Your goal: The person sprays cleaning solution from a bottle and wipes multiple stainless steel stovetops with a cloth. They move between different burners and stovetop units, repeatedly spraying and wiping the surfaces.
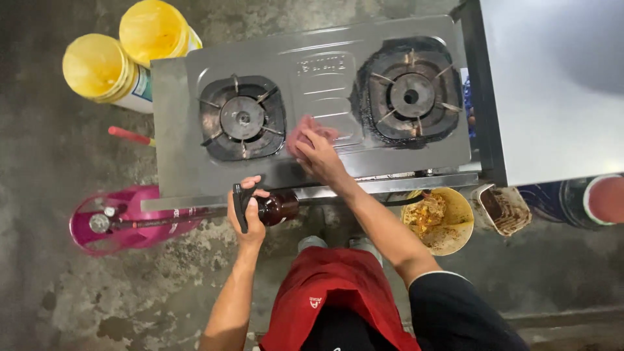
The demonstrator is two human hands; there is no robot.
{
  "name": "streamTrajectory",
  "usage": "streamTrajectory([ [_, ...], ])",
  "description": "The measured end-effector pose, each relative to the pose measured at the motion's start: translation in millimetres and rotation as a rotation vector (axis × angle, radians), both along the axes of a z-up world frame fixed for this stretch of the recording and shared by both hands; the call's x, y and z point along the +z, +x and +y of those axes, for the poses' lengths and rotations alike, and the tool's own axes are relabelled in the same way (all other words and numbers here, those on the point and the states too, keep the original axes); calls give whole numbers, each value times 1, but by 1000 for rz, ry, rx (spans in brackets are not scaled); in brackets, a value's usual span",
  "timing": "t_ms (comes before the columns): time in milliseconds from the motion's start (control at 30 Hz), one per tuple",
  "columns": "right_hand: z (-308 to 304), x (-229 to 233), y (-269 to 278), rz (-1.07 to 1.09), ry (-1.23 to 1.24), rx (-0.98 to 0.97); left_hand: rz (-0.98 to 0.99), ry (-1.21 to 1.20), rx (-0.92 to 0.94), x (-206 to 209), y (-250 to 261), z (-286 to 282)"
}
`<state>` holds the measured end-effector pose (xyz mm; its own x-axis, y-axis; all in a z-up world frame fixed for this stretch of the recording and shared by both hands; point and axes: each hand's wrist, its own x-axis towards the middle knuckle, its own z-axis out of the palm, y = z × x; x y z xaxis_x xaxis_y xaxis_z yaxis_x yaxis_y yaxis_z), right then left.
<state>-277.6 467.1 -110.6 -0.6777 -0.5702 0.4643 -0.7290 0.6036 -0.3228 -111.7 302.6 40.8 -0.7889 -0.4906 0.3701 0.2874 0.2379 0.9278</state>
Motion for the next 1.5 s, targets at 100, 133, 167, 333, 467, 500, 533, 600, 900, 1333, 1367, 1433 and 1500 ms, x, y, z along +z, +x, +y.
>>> streamTrajectory([
  [100, -2, 17, 2, -111, -212, 229, -2, 9, 11, -3, 11, -9],
  [133, 6, 21, 13, -30, -115, 162, -9, 26, 26, 0, 15, -11],
  [167, 14, 26, 23, 52, -18, 94, -15, 42, 41, 3, 19, -12],
  [333, 26, 23, -12, -110, 166, 114, -14, 61, 106, -2, 42, -15],
  [467, 0, 12, -92, -7, 137, 55, -10, 74, 166, -18, 54, -10],
  [500, -7, 10, -102, -13, 141, 80, -17, 78, 190, -12, 54, -7],
  [533, -13, 9, -113, 1, 114, 45, 1, 31, 217, -7, 53, -5],
  [600, -17, 12, -119, 14, 89, 27, 15, -16, 260, -4, 53, -1],
  [900, 31, 25, 6, -74, 155, 383, -10, 39, 472, -10, 100, 6],
  [1333, -147, 17, 71, 101, 102, 542, 82, 125, 451, -25, 154, -45],
  [1367, -152, 28, 76, 112, 135, 493, 65, 123, 429, -26, 157, -48],
  [1433, -145, 20, 76, 97, 176, 488, 53, 162, 413, -22, 155, -52],
  [1500, -127, 23, 80, 77, 210, 469, 36, 193, 384, -18, 156, -53],
])
